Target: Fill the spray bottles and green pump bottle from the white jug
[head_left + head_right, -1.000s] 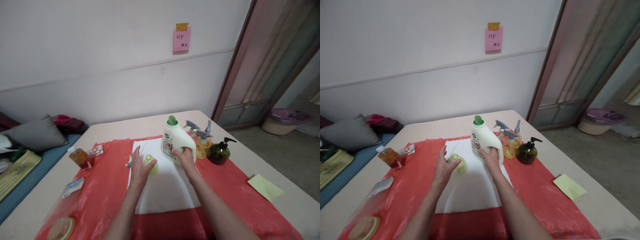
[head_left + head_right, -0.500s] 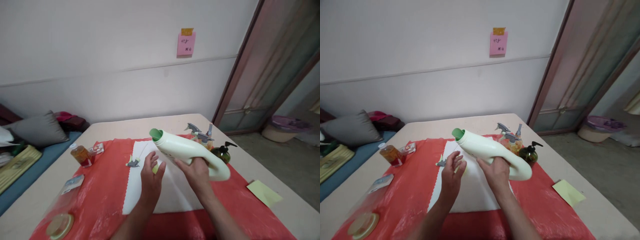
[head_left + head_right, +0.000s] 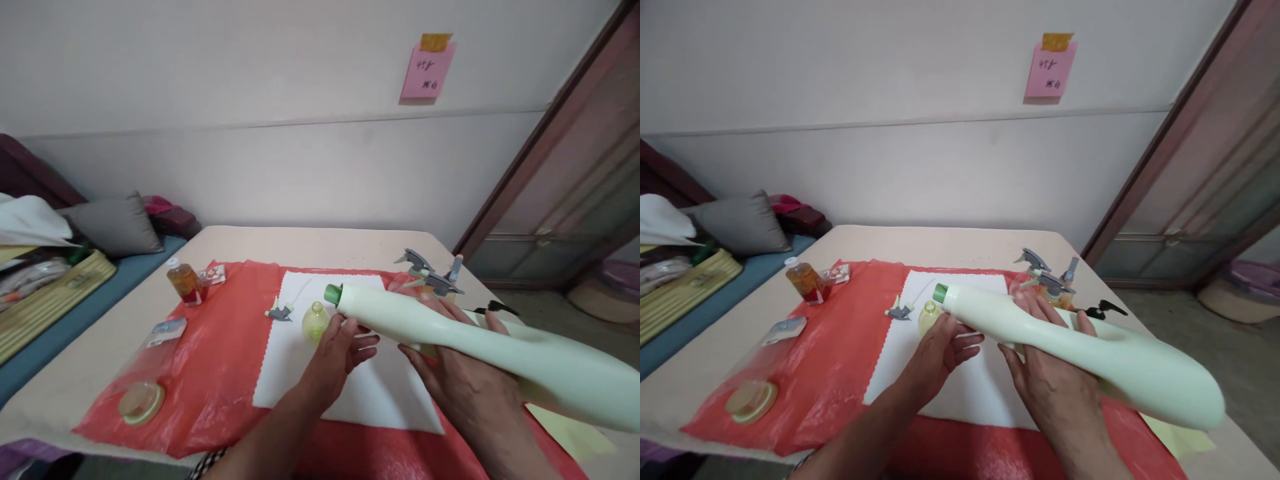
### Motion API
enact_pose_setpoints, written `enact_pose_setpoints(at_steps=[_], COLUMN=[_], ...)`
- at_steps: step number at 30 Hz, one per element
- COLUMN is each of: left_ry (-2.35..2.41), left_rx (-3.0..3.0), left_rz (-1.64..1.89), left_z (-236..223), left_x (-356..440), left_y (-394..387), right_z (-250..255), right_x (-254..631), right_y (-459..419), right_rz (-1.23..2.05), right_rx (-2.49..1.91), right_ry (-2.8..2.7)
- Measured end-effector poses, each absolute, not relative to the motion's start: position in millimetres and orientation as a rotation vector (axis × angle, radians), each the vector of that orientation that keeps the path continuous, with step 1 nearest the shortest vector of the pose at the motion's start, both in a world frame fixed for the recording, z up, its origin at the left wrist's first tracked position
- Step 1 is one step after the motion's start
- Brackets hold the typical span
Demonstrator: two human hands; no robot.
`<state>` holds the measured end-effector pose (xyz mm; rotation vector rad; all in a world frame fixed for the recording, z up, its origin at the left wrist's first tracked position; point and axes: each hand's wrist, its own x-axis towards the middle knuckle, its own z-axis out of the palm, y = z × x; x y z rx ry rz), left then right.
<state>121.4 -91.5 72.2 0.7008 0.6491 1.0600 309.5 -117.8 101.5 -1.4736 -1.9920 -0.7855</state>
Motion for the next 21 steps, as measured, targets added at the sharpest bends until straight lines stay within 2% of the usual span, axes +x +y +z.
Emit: enact_pose_setpoints(at_steps=[21], left_ry=[0.642], left_rx=[0.534], left_rz=[1.022], left_z=[54], left_x=[123], left_y=[-77], right_z=[92], right_x=[299], right_y=[-110], right_rz=[-0.872], right_rx=[-1.42], right_ry=[-2.121])
